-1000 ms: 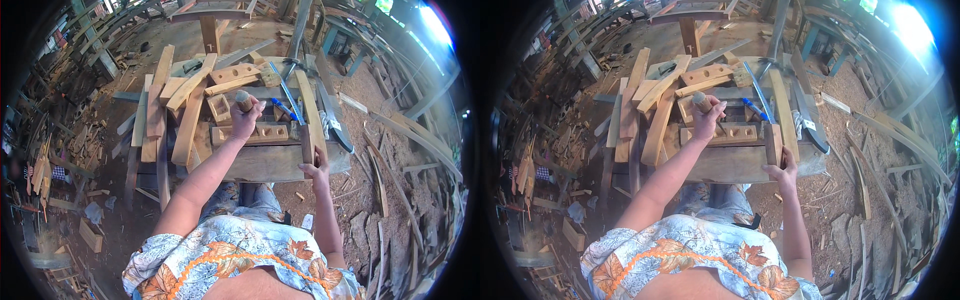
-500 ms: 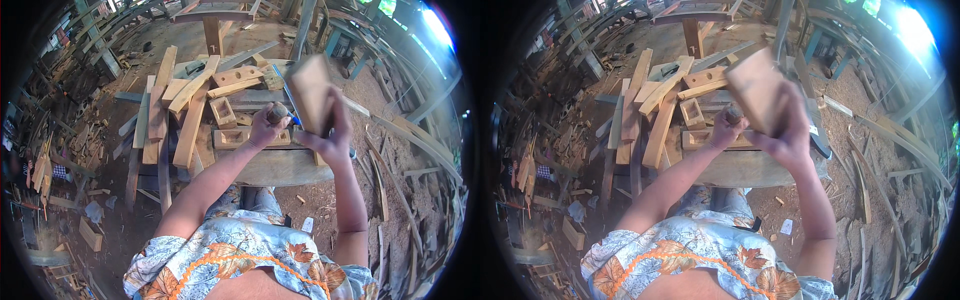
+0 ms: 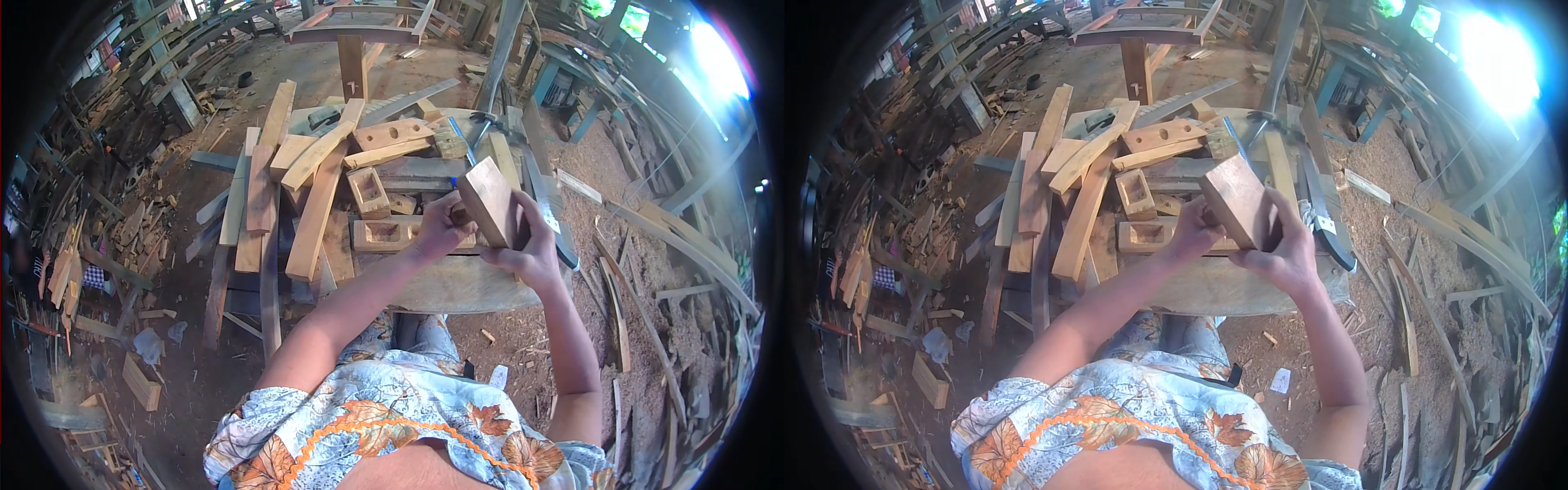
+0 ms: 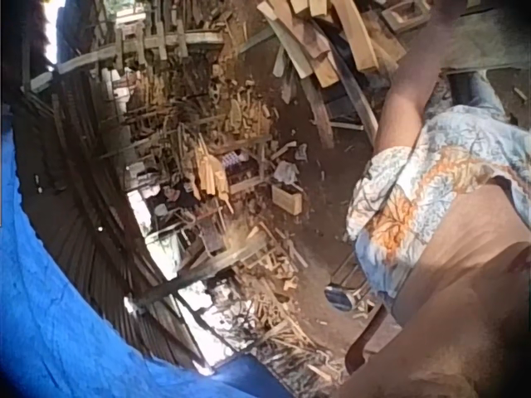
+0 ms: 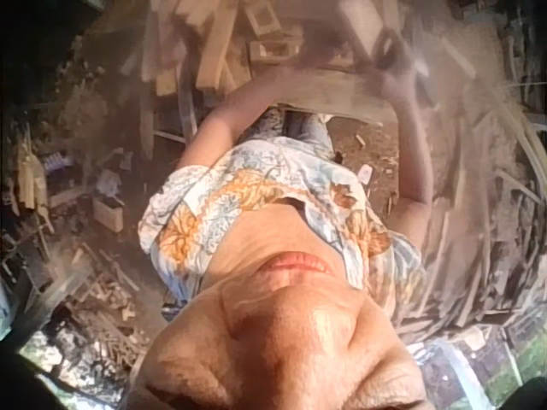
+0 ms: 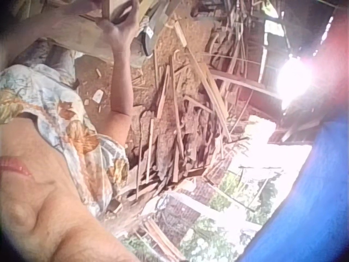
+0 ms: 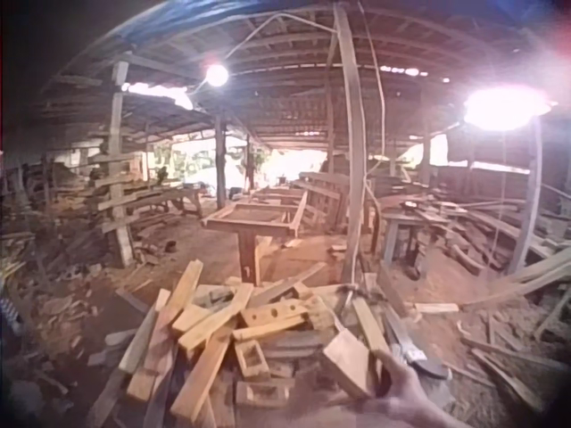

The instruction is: The person chisels a wooden piece on a workbench, positioning a chisel into its slots and repeatedly striking it with a wooden block.

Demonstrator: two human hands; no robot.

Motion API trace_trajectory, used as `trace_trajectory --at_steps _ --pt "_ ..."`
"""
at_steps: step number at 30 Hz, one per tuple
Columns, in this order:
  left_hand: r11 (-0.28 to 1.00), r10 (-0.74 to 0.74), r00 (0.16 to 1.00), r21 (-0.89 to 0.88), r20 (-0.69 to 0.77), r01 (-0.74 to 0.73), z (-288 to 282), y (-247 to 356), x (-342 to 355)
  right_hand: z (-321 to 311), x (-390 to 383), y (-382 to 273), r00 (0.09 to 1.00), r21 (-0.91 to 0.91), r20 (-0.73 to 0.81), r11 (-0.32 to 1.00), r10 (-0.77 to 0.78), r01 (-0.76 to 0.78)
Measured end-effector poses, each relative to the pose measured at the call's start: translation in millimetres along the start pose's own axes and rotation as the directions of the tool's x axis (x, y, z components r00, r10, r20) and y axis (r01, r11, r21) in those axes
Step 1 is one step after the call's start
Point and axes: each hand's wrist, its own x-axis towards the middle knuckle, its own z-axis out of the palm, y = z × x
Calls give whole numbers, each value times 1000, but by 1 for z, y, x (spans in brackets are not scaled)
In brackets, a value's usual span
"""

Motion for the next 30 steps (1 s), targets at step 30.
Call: trace_trajectory --at_steps 30 --pt "987 83 970 153 -229 -48 -48 13 17 -7 -78 52 945 400 -189 900 266 -173"
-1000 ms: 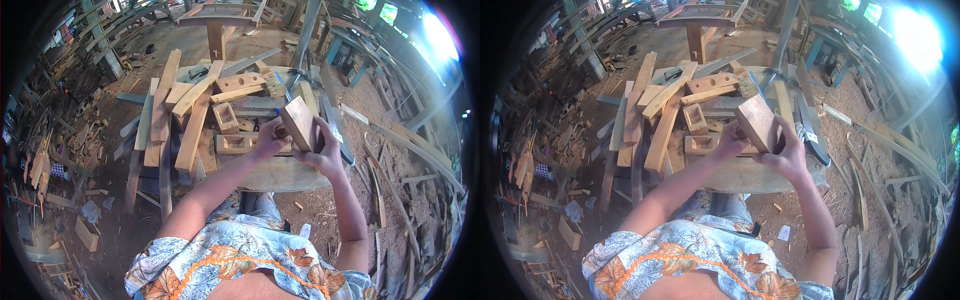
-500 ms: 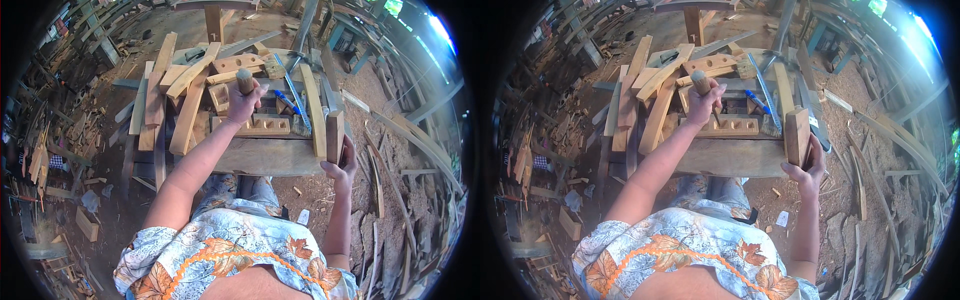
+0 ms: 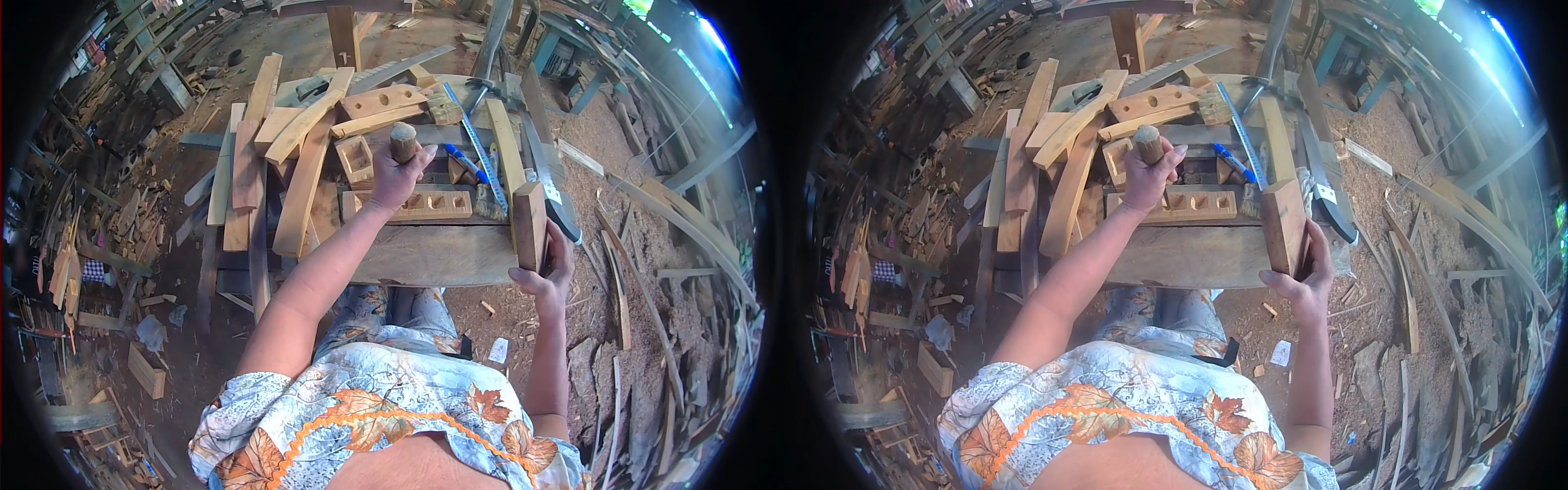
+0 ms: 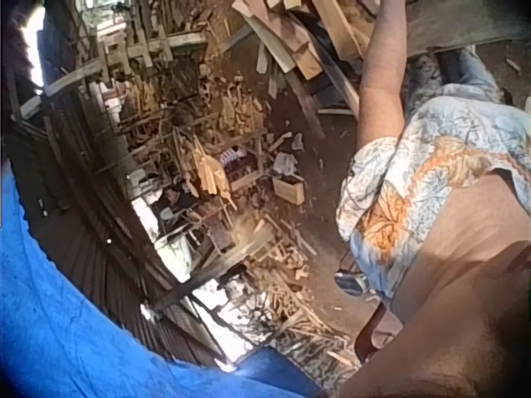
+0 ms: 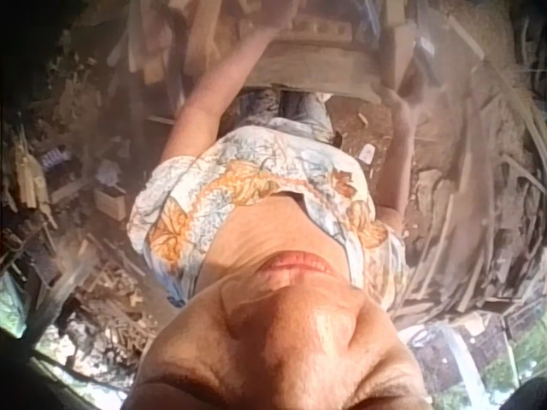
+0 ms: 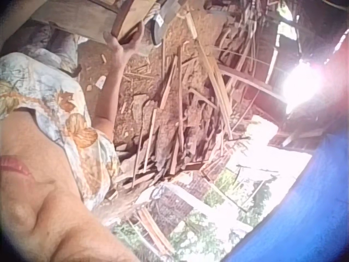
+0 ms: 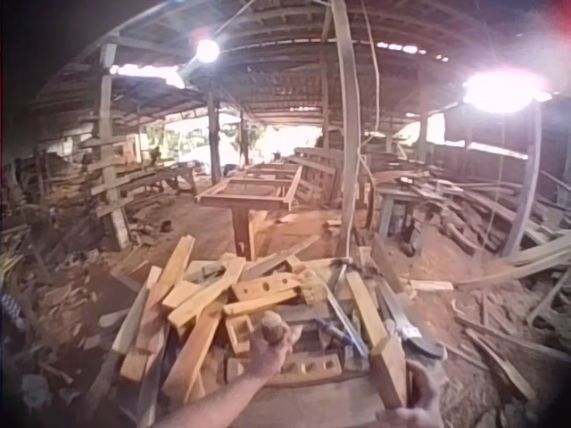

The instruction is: The person chisels a wooden piece on a workbench, positioning a chisel into its slots and repeatedly striking it with a wooden block.

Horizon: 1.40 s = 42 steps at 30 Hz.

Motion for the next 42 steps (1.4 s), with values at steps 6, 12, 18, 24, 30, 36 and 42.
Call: trace_trajectory --at_steps 6,12,18,24,30,36,42 --pt "997 49 999 64 17 -50 2 -2 -3 14 21 -25 993 47 68 995 -91 88" --pt "995 102 994 3 -26 -102 4 -4 -7 42 52 -80 943 89 162 956 -291 280" --pt "995 -2 1000 96 21 0 -4 -5 -8 86 78 -106 818 202 208 842 -536 500" --pt "986 157 982 43 101 -162 -2 -7 -19 115 88 -120 800 -462 520 688 -301 560" --pt "984 129 986 107 106 -140 3 -6 -21 98 81 -126 788 -90 370 825 -492 557" --pt "985 147 983 -107 108 -135 6 -6 -25 94 71 -102 852 -504 463 718 -244 479" --pt "987 30 982 -152 -189 -59 -15 1 -12 58 64 -89 938 -229 283 936 -200 269"
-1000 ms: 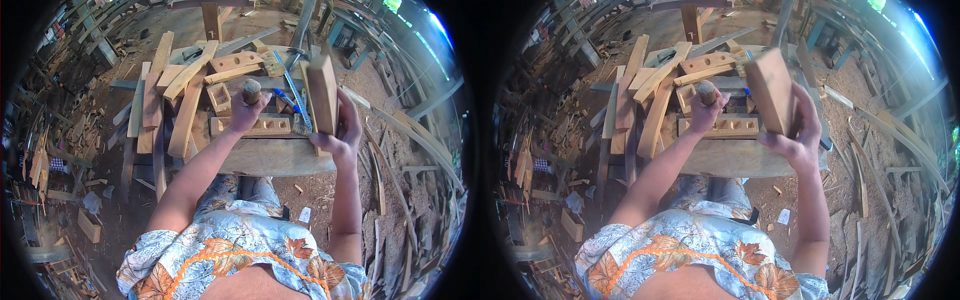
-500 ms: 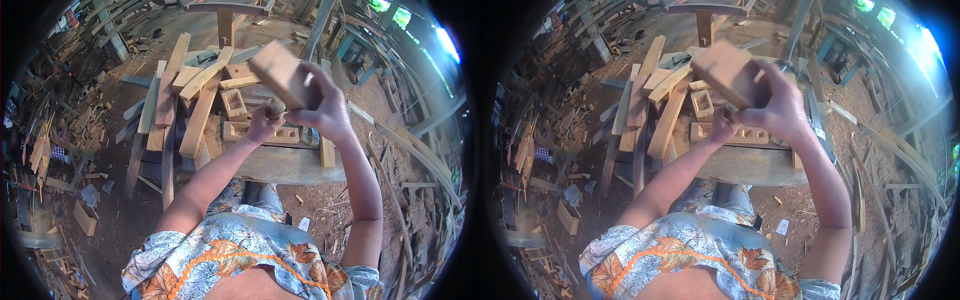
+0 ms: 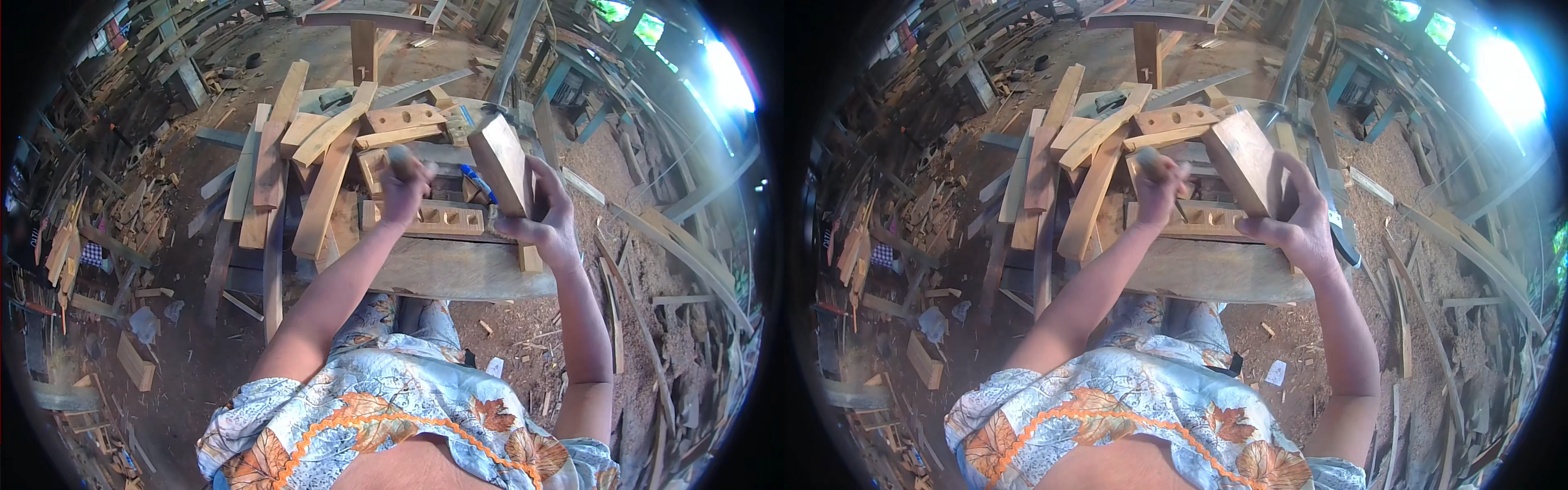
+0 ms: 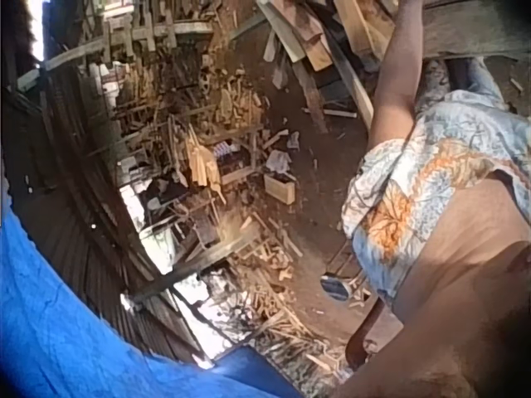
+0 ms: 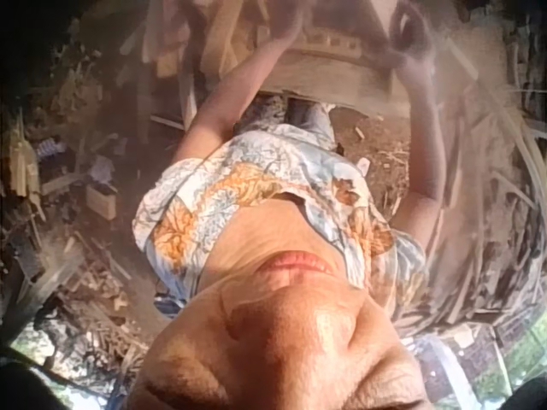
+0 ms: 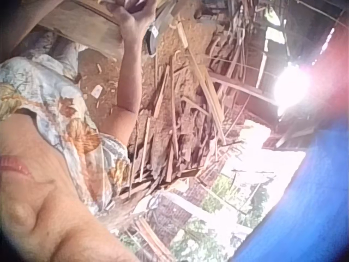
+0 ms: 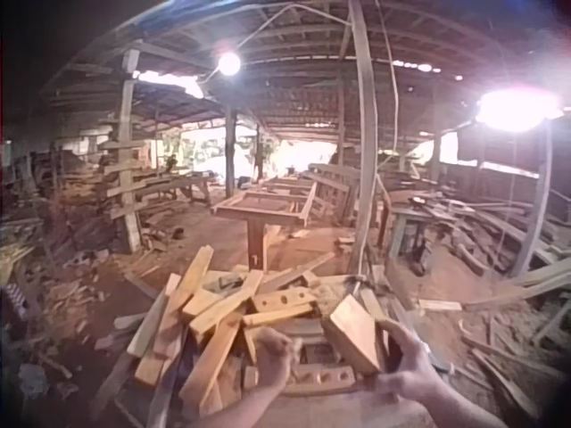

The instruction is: The person chisels a wooden piece on a workbench, positioning a chisel into its slots and repeatedly striking it with a wooden block.

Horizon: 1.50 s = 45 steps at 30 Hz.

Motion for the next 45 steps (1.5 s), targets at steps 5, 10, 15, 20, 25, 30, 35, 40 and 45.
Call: trace_trajectory --at_steps 5,10,15,20,25,30,35,40,45 --pt "985 20 995 -167 -95 -36 0 10 18 -7 -6 11 999 9 -45 1000 -13 13" --pt "999 -35 991 31 128 32 5 9 16 -12 -1 10 997 102 -40 992 -70 74" --pt "993 -58 972 115 228 32 2 1 14 -10 -2 9 999 21 -33 1000 -15 16" --pt "984 -46 959 176 279 -4 6 -5 12 -3 6 3 998 27 -39 998 -56 57" --pt "973 -56 949 232 309 -19 8 -7 11 4 21 -13 970 99 -91 967 -226 235" --pt "979 -25 955 199 295 -35 11 -10 6 25 28 -19 977 -52 74 978 -200 204" --pt "990 -23 950 136 311 -21 10 -14 4 32 33 -18 981 -281 136 944 -142 175" --pt "958 19 931 259 365 -122 11 -10 8 28 25 -17 966 -86 11 963 -257 257" --pt "997 -49 922 76 384 21 20 -9 -4 20 19 -2 994 -405 86 910 -61 91"
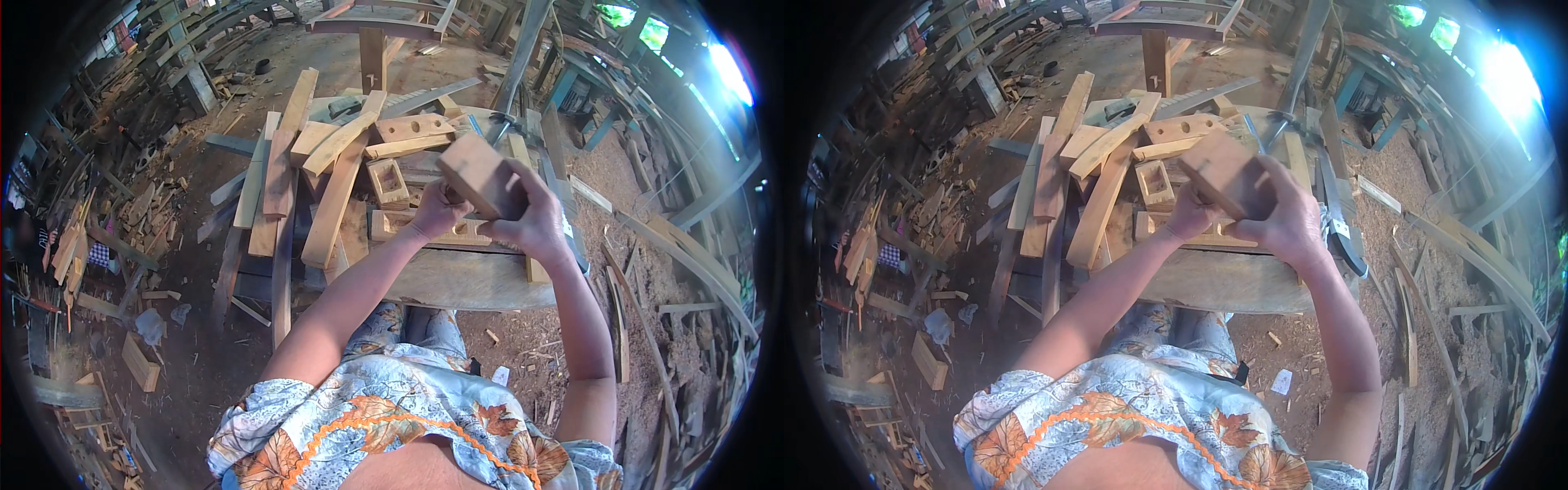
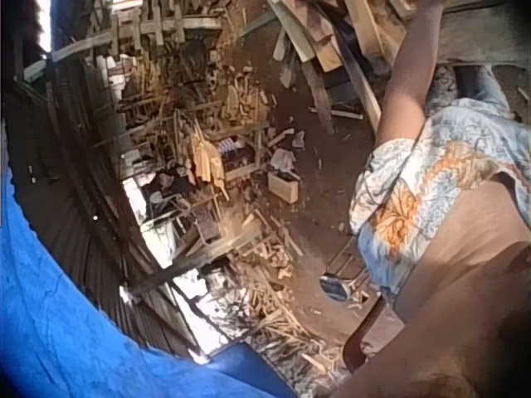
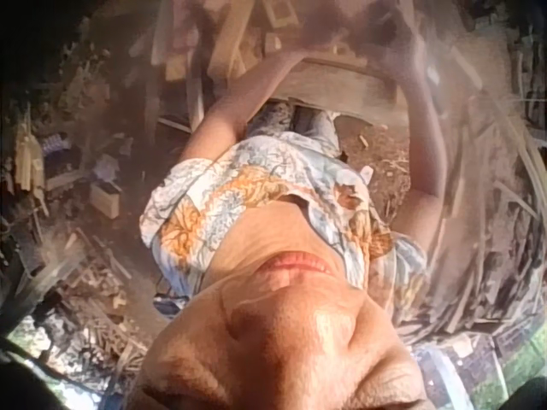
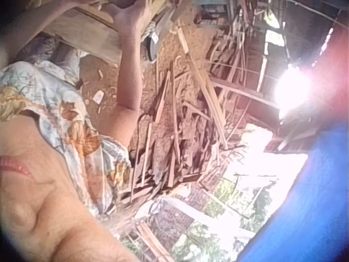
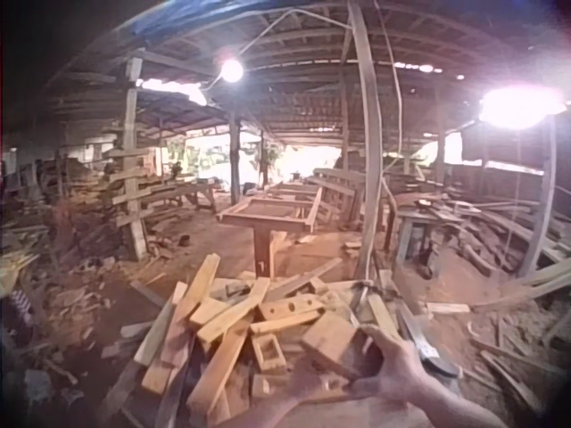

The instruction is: The person chisels a wooden piece on a workbench, positioning a chisel into its slots and repeatedly striking it with a wooden block.

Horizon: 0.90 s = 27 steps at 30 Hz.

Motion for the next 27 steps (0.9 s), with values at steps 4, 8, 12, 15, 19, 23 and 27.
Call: trace_trajectory --at_steps 4,8,12,15,19,23,27 --pt "993 53 995 113 -85 -43 -12 -4 0 3 -21 37 991 570 -60 819 121 -65" --pt "998 -44 934 -52 -353 27 -30 1 6 41 -66 82 885 677 0 651 466 -342" --pt "990 -81 863 -141 -499 12 -29 23 12 87 -109 116 797 707 122 512 591 -488" --pt "995 42 925 -70 -377 -74 -17 43 18 107 -123 132 824 797 113 444 555 -409" --pt "854 154 974 473 168 -216 -5 55 22 109 -124 150 901 796 120 502 417 -338" --pt "411 -311 889 891 335 -192 -3 38 -1 104 -128 165 860 844 221 351 461 -405" --pt "249 -437 880 965 185 -80 -14 12 -24 108 -136 172 877 894 154 312 455 -320"
